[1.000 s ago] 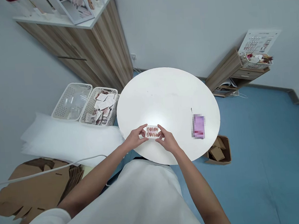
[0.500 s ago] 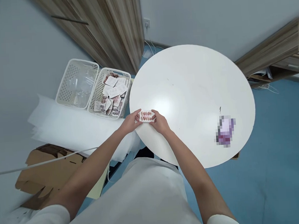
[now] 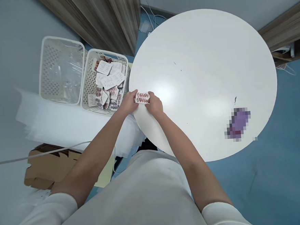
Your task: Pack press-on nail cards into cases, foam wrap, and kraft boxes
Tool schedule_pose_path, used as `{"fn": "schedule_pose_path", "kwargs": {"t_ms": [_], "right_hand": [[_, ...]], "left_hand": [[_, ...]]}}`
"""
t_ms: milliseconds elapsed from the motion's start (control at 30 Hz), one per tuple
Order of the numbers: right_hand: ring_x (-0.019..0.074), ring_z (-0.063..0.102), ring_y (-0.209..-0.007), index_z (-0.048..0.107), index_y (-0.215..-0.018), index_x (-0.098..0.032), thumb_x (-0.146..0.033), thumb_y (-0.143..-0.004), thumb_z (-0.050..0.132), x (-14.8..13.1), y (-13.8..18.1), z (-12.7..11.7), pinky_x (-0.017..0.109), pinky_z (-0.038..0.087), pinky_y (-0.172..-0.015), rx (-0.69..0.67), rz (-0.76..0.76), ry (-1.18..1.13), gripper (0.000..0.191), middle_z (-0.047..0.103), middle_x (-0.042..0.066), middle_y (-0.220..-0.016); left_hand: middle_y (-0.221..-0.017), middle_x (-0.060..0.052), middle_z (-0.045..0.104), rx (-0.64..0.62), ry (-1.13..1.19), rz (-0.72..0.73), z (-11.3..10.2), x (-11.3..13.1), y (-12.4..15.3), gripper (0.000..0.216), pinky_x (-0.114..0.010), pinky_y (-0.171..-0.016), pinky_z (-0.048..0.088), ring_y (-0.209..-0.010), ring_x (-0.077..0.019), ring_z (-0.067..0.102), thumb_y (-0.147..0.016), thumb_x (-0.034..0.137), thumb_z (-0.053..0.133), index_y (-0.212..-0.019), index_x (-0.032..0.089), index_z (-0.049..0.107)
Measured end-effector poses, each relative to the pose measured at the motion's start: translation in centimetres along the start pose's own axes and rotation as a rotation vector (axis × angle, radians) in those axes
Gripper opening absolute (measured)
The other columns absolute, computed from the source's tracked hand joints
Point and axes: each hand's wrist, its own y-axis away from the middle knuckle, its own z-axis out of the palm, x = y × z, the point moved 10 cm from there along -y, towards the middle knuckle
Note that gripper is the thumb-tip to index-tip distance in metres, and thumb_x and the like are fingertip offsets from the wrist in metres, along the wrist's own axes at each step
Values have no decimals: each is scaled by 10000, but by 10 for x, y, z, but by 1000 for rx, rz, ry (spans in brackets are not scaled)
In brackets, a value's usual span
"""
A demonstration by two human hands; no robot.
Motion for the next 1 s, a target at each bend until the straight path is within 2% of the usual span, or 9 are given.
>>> {"fn": "schedule_pose_path", "kwargs": {"t_ms": [133, 300, 433, 533, 600, 800, 1000], "right_hand": [[191, 545, -809, 354, -1245, -203, -158, -665, 550, -1, -1, 2, 332, 435, -715, 11, 14, -3, 614, 595, 34, -886], [199, 526, -874, 353, -1267, -202, -179, -639, 581, 0, 6, 1, 369, 442, -790, 52, 12, -74, 669, 553, 59, -986], [170, 536, -887, 353, -1267, -221, -186, -630, 583, 11, 15, 3, 352, 466, -821, 42, 95, -347, 678, 508, 64, -1092], [156, 534, -988, 299, -1290, -240, -142, -650, 519, 16, 19, 7, 342, 461, -870, 26, 146, -595, 685, 487, 63, -1165], [159, 517, -1057, 272, -1303, -233, -111, -644, 493, 16, 19, 8, 349, 450, -899, 13, 137, -681, 706, 473, 74, -1206], [169, 491, -1118, 266, -1305, -222, -89, -628, 489, 12, 17, 11, 358, 445, -920, -9, 130, -705, 725, 450, 92, -1262], [173, 487, -1119, 276, -1295, -225, -90, -609, 516, 11, 15, 11, 362, 440, -923, -14, 124, -709, 739, 438, 91, -1276]], "left_hand": [[-1085, -122, 438, -18, 0, -22, -1, 2, -2, 652, -372, -882, 408, -1031, -249, 481, -706, 64, 483, -1328, 158, 312], [-1104, -110, 438, -9, 37, -44, 0, 1, 5, 699, -359, -855, 429, -951, -221, 521, -685, 68, 498, -1341, 169, 278], [-1140, -106, 442, 59, 171, -90, 1, -7, 15, 678, -335, -864, 439, -977, -205, 519, -678, 123, 537, -1317, 169, 314], [-1182, -105, 452, 74, 287, -140, 7, -15, 20, 667, -321, -874, 443, -1013, -192, 516, -674, 134, 533, -1308, 156, 327], [-1198, -105, 462, 74, 334, -153, 9, -17, 21, 664, -319, -881, 441, -1037, -190, 513, -667, 129, 530, -1302, 145, 337], [-1223, -117, 469, 80, 375, -166, 7, -15, 21, 661, -309, -890, 436, -1060, -189, 517, -643, 131, 545, -1279, 117, 365], [-1201, -108, 491, 94, 318, -159, 2, -10, 24, 614, -334, -883, 434, -1045, -205, 518, -634, 132, 546, -1232, 130, 408]]}}
